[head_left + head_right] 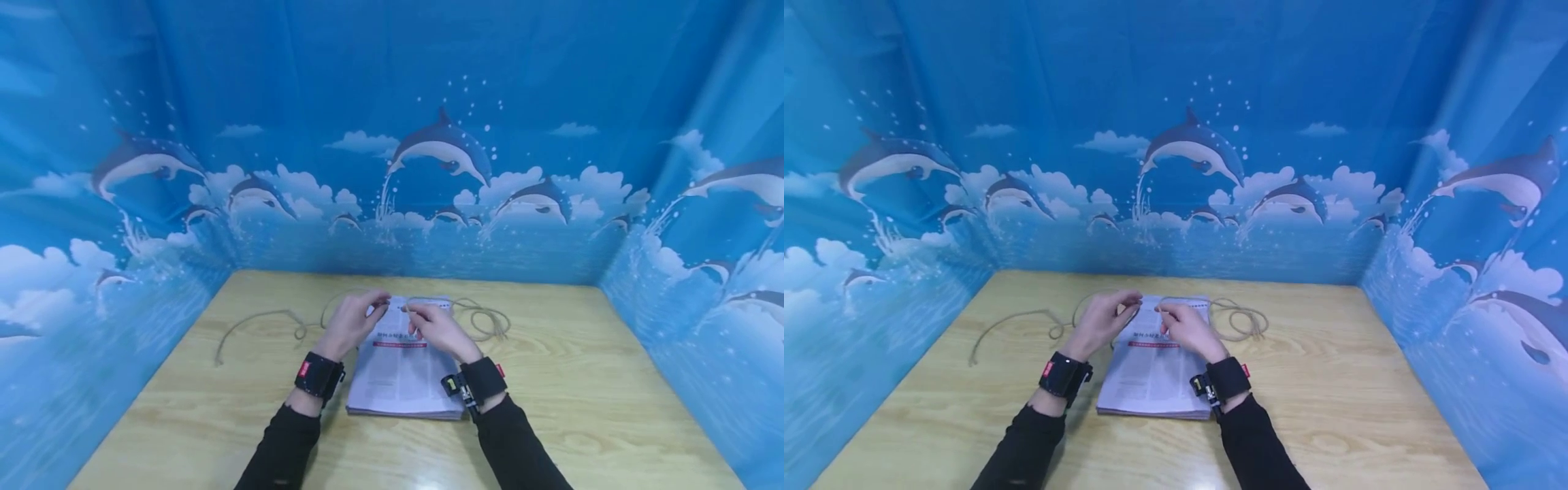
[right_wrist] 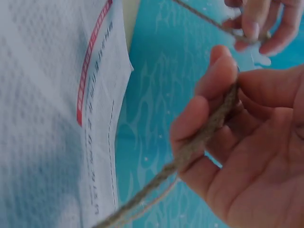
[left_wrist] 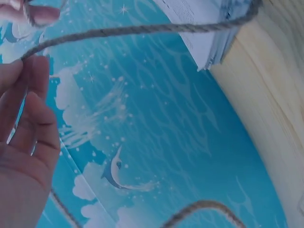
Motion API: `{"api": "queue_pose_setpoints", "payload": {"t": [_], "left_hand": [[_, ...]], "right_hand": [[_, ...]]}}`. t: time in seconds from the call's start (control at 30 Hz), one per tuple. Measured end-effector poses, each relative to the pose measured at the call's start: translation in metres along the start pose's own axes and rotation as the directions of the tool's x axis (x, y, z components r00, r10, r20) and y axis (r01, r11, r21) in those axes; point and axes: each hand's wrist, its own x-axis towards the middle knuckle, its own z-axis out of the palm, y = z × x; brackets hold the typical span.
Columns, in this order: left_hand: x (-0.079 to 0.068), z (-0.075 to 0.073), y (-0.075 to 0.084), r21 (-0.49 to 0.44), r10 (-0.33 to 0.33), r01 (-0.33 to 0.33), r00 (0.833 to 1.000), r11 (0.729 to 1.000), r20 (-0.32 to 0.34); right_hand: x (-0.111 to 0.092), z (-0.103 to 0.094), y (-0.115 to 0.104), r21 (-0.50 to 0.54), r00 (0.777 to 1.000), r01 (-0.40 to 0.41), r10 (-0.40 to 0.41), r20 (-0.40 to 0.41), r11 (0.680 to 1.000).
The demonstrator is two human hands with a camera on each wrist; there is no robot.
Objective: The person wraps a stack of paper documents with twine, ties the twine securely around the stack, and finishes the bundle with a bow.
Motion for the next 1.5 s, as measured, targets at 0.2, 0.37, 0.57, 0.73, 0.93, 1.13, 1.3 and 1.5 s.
{"api": "queue_pose_setpoints", "payload": {"t": [0.2, 0.37, 0.57, 0.73, 0.93, 1.13, 1.3, 1.5], "left_hand": [[-0.001, 0.005, 0.006, 0.068, 0.097, -0.093, 0.994, 0.993, -0.051], [-0.001, 0.009, 0.010, 0.070, 0.163, -0.159, 0.985, 0.985, -0.051], [0.001, 0.010, 0.014, 0.033, 0.120, -0.121, 0.991, 0.992, 0.052], [0.000, 0.010, 0.017, 0.050, 0.000, -0.009, 0.986, 0.999, 0.165], [-0.002, 0.011, 0.014, 0.045, -0.046, 0.037, 0.980, 0.998, 0.196], [-0.002, 0.015, 0.003, 0.003, 0.005, -0.006, 0.993, 1.000, 0.116], [-0.002, 0.014, -0.002, -0.051, -0.027, 0.030, 0.998, 0.998, 0.054], [-0.003, 0.011, -0.002, -0.180, -0.106, 0.114, 0.993, 0.977, 0.054]], "right_hand": [[0.000, 0.009, -0.003, -0.012, 0.999, 0.014, -0.015, -0.045, 1.000], [-0.001, 0.016, -0.004, 0.068, 0.996, 0.043, -0.038, -0.079, 0.997], [0.000, 0.020, -0.003, 0.119, 0.994, 0.047, -0.034, -0.106, 0.992], [0.003, 0.022, -0.003, 0.167, 0.985, 0.043, -0.013, -0.175, 0.985], [0.008, 0.026, -0.003, 0.211, 0.980, 0.007, 0.035, -0.195, 0.977], [0.011, 0.029, -0.005, 0.316, 0.979, -0.042, 0.102, -0.175, 0.948], [0.012, 0.028, 0.000, 0.485, 0.973, -0.113, 0.196, -0.122, 0.867], [0.014, 0.021, 0.004, 0.668, 0.953, -0.146, 0.285, -0.103, 0.730]]}}
